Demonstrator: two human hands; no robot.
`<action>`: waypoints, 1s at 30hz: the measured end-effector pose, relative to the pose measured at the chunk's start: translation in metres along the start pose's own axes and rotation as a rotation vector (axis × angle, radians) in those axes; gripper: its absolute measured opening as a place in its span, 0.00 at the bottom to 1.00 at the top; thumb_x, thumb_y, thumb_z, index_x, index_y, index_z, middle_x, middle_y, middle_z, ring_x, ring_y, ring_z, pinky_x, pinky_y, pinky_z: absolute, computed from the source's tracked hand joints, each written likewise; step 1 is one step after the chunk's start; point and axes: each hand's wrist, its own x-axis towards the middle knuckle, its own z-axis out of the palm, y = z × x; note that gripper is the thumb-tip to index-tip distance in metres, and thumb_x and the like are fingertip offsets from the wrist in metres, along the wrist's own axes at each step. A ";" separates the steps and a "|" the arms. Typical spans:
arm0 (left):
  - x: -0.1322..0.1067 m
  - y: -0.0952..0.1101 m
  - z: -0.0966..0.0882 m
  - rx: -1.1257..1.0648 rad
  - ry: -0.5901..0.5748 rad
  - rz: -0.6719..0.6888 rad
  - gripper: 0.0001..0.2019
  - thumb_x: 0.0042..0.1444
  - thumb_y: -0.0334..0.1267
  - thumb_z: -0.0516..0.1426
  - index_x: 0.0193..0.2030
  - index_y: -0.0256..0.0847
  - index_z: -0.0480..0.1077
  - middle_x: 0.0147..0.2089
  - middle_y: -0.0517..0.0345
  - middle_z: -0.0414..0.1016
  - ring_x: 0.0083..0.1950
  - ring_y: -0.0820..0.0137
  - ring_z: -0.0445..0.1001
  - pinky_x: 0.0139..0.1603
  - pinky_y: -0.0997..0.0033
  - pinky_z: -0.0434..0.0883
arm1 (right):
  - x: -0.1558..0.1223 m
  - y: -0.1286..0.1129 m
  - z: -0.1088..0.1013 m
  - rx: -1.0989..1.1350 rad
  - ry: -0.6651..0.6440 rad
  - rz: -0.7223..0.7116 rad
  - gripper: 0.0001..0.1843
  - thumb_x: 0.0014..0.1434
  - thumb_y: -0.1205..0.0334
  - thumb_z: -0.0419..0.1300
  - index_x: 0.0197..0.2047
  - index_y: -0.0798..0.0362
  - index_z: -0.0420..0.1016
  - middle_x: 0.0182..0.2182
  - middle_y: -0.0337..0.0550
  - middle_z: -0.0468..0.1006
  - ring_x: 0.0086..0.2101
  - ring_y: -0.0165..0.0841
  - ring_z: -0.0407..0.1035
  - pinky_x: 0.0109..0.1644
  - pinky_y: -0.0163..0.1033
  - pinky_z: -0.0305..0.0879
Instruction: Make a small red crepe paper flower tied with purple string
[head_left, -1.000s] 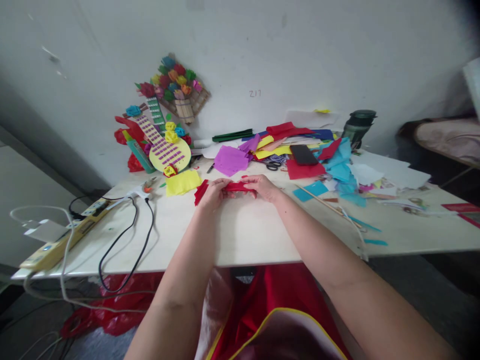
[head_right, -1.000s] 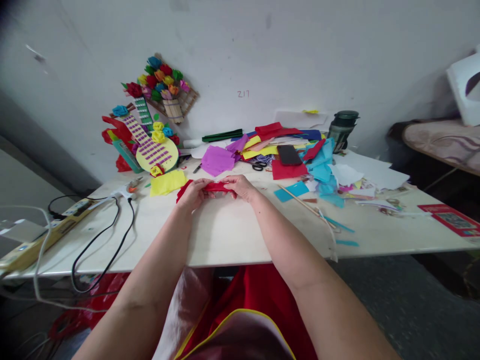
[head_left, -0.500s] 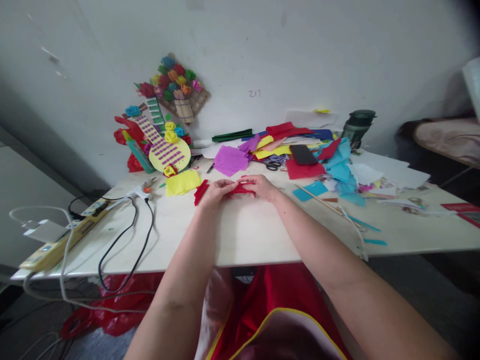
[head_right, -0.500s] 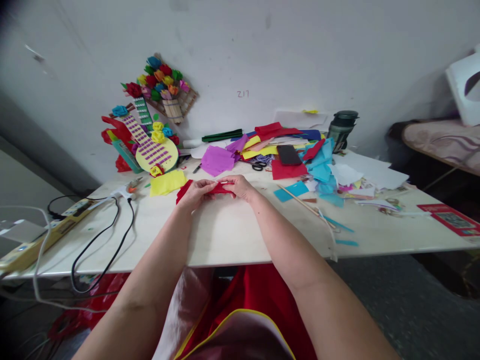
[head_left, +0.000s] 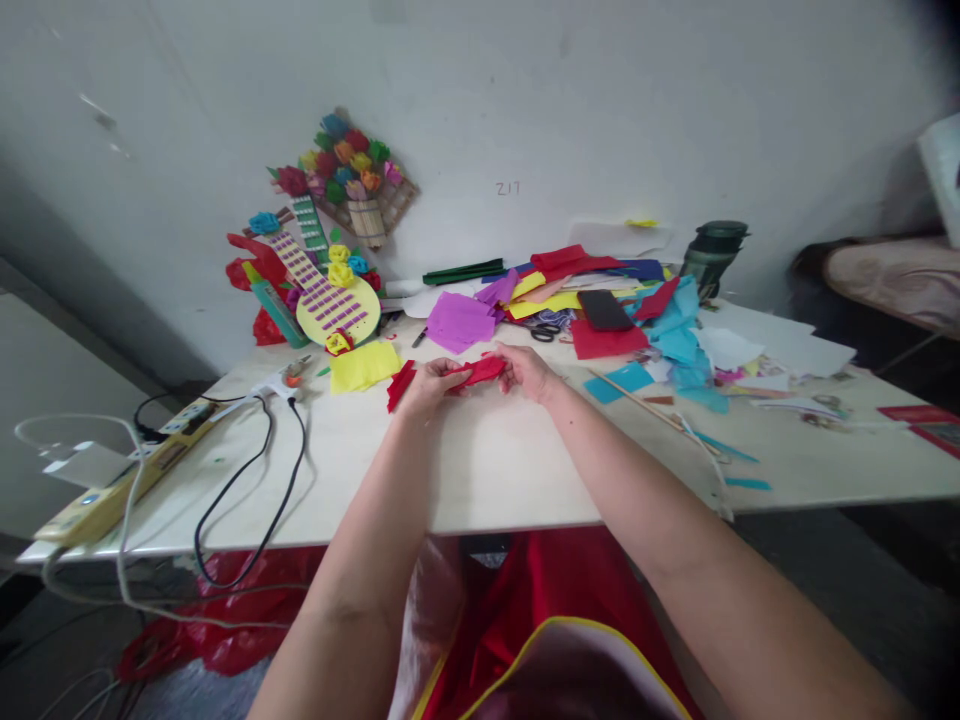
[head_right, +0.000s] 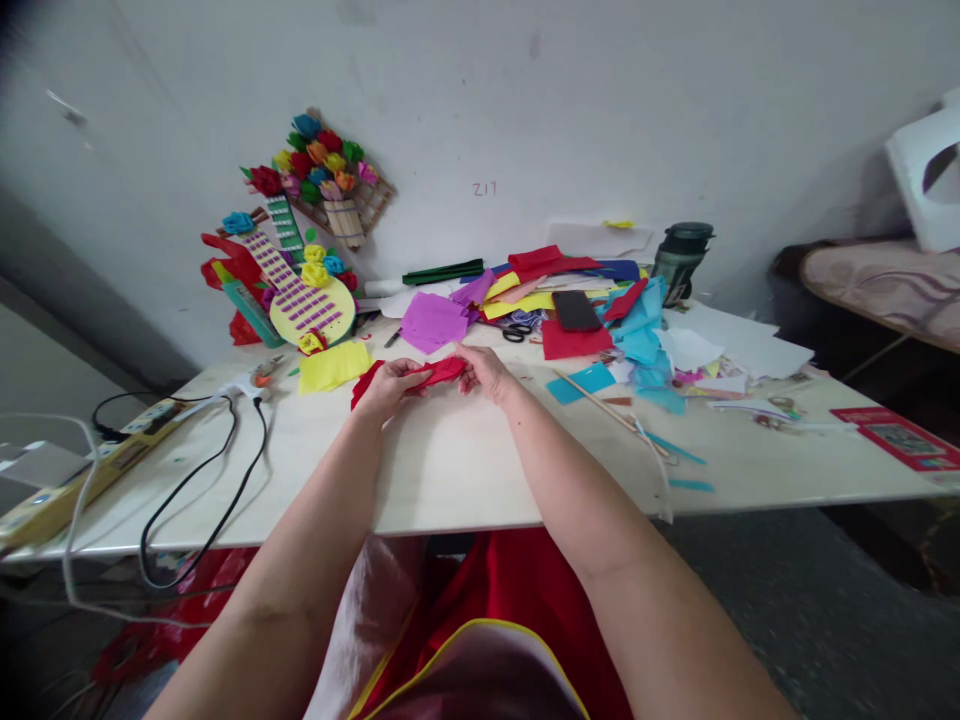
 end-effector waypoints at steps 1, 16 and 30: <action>0.000 0.001 0.000 -0.001 -0.004 0.007 0.17 0.36 0.41 0.67 0.29 0.36 0.65 0.24 0.61 0.72 0.22 0.74 0.71 0.25 0.75 0.68 | -0.001 0.000 0.000 -0.017 -0.013 -0.008 0.16 0.54 0.52 0.56 0.33 0.59 0.71 0.17 0.41 0.74 0.13 0.26 0.63 0.15 0.31 0.59; -0.002 0.002 0.003 0.094 0.001 0.084 0.15 0.40 0.42 0.65 0.29 0.36 0.67 0.22 0.60 0.71 0.22 0.76 0.69 0.25 0.76 0.64 | -0.005 -0.001 0.006 -0.117 -0.054 -0.026 0.05 0.48 0.66 0.59 0.29 0.59 0.70 0.18 0.40 0.76 0.12 0.23 0.61 0.16 0.29 0.58; -0.005 0.004 0.006 0.007 -0.035 0.084 0.17 0.39 0.41 0.65 0.31 0.36 0.63 0.27 0.58 0.74 0.23 0.74 0.72 0.29 0.72 0.68 | -0.005 0.003 0.008 -0.157 -0.017 -0.042 0.09 0.46 0.62 0.64 0.29 0.59 0.72 0.18 0.38 0.74 0.14 0.23 0.62 0.17 0.29 0.59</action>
